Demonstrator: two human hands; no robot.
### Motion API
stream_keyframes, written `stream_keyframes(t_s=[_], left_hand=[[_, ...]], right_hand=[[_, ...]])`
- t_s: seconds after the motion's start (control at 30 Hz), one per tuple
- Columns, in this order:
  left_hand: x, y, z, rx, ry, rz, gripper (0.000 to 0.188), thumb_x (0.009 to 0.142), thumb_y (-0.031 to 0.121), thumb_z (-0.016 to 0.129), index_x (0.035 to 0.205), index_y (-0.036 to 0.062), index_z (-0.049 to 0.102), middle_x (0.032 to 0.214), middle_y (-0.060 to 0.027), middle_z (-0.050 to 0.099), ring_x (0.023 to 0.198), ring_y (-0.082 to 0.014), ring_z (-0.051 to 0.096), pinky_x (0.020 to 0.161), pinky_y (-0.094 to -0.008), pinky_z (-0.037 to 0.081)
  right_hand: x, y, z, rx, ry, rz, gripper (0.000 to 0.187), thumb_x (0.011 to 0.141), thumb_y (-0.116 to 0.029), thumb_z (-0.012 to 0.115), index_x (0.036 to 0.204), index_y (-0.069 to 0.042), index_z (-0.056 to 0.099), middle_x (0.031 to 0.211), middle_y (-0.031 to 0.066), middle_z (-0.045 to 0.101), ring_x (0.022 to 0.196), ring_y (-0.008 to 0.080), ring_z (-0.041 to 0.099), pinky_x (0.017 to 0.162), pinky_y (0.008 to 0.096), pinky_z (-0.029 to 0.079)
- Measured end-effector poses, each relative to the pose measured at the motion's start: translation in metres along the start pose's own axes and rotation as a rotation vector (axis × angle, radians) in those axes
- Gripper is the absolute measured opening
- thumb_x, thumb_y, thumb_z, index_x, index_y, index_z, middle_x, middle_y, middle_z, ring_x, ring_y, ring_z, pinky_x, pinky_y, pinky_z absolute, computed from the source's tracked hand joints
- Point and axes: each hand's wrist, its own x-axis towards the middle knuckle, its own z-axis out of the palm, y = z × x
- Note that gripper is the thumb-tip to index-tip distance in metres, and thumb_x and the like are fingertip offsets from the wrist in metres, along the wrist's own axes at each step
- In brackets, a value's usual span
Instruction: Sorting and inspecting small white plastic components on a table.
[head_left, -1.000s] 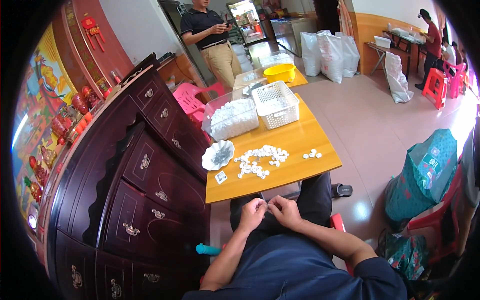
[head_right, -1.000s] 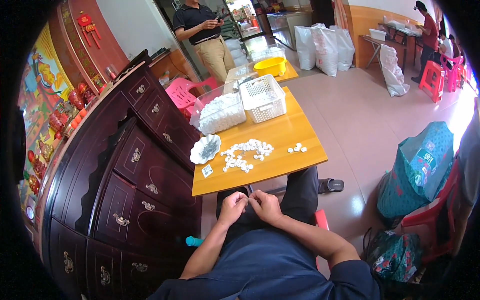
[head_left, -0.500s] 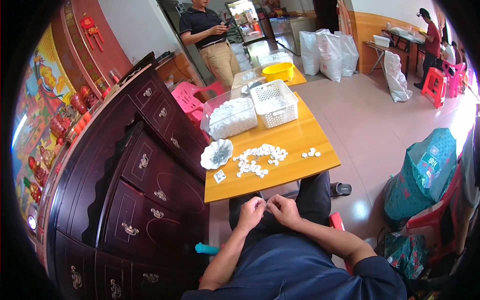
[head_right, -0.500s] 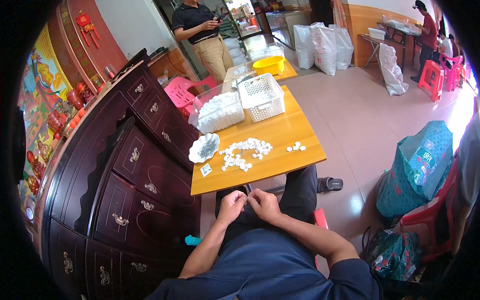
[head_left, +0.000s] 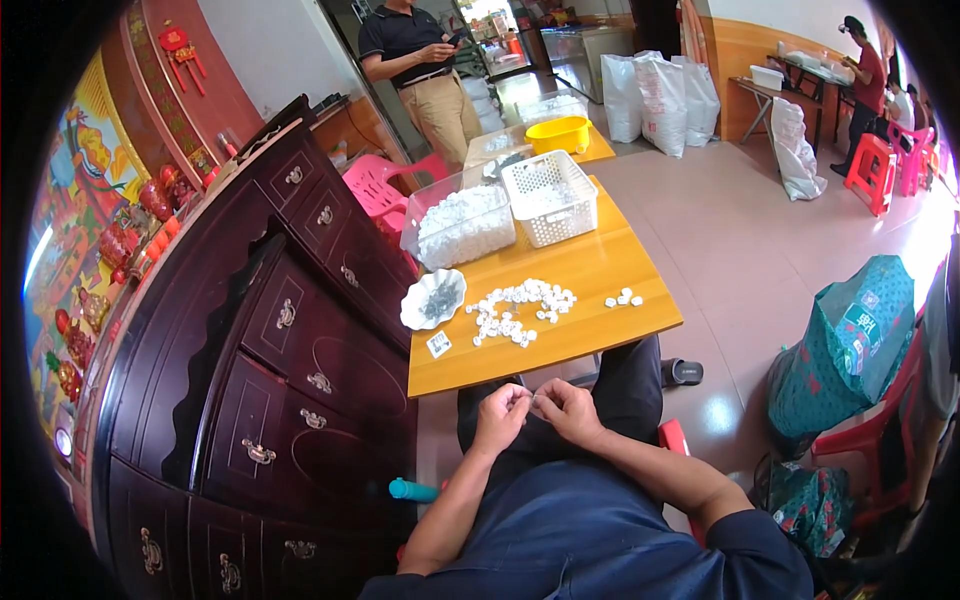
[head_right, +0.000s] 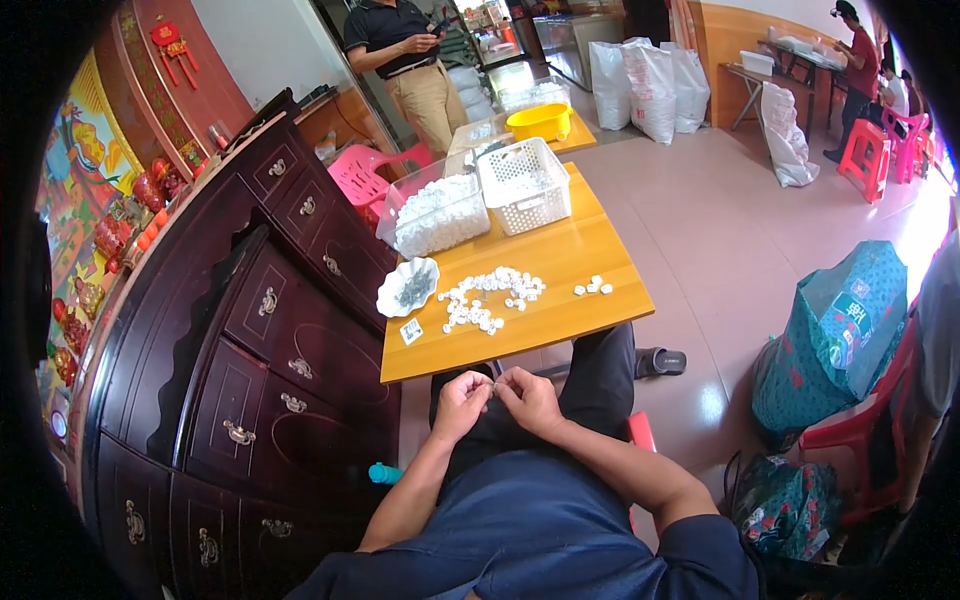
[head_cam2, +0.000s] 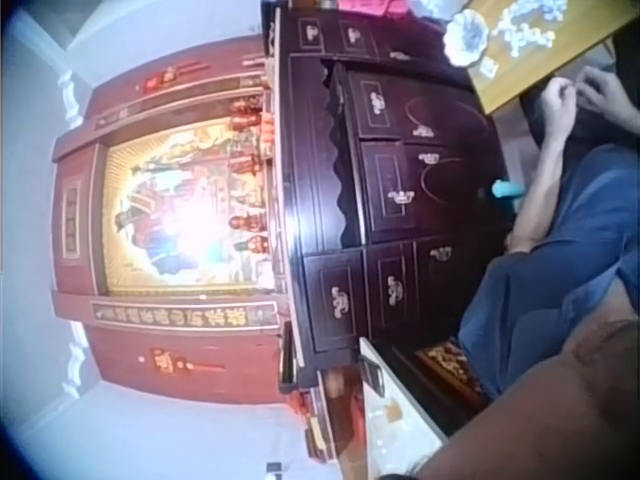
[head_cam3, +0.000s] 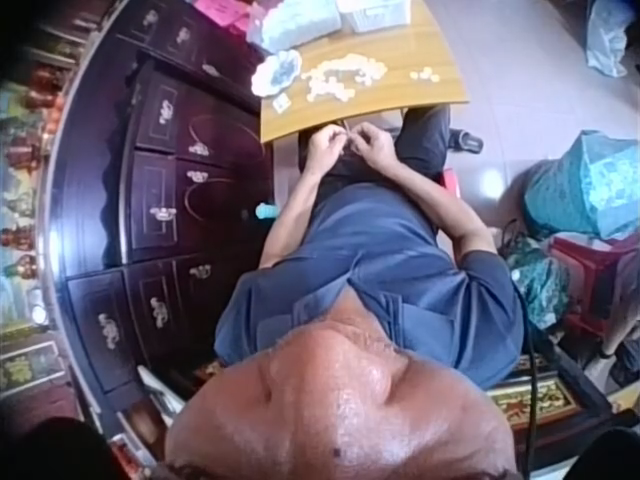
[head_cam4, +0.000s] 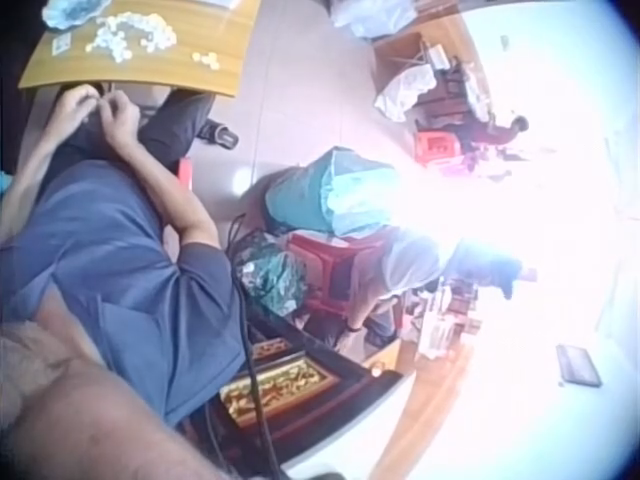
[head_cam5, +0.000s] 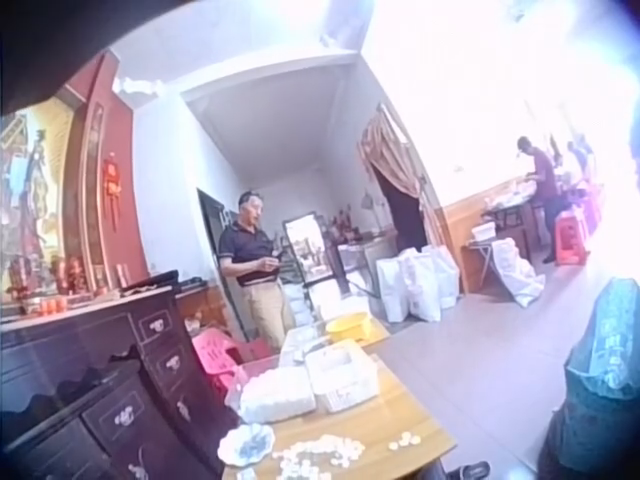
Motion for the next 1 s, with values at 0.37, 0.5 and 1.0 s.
stream_keyframes(t_s=[0.37, 0.5, 1.0], left_hand=[[0.0019, -0.0015, 0.0003, 0.032, -0.001, 0.006, 0.01, 0.097, 0.008, 0.064, 0.096, 0.0001, 0.069, 0.078, -0.0015, 0.067, 0.062, -0.0066, 0.06, 0.057, -0.0228, 0.05], [0.0017, -0.0045, 0.0009, 0.003, 0.011, 0.005, 0.01, 0.097, 0.008, 0.064, 0.095, 0.0003, 0.069, 0.078, -0.0018, 0.067, 0.062, -0.0069, 0.061, 0.057, -0.0227, 0.05], [0.0036, -0.0041, -0.0004, 0.017, 0.011, 0.012, 0.01, 0.097, 0.009, 0.065, 0.096, 0.0002, 0.069, 0.078, -0.0013, 0.067, 0.063, -0.0058, 0.059, 0.057, -0.0225, 0.049]], right_hand=[[0.0003, 0.0025, 0.0014, 0.024, 0.004, 0.02, 0.015, 0.093, -0.016, 0.072, 0.092, -0.001, 0.068, 0.073, 0.0119, 0.069, 0.063, 0.0174, 0.068, 0.061, 0.0324, 0.054], [0.0003, 0.0005, 0.0008, 0.007, -0.007, 0.03, 0.015, 0.093, -0.016, 0.071, 0.092, -0.001, 0.068, 0.073, 0.0115, 0.07, 0.063, 0.0167, 0.067, 0.062, 0.0319, 0.054], [-0.0004, 0.0003, 0.0018, 0.011, -0.016, 0.02, 0.013, 0.096, -0.013, 0.07, 0.093, -0.001, 0.067, 0.071, 0.0023, 0.067, 0.064, 0.006, 0.062, 0.059, 0.0238, 0.051]])
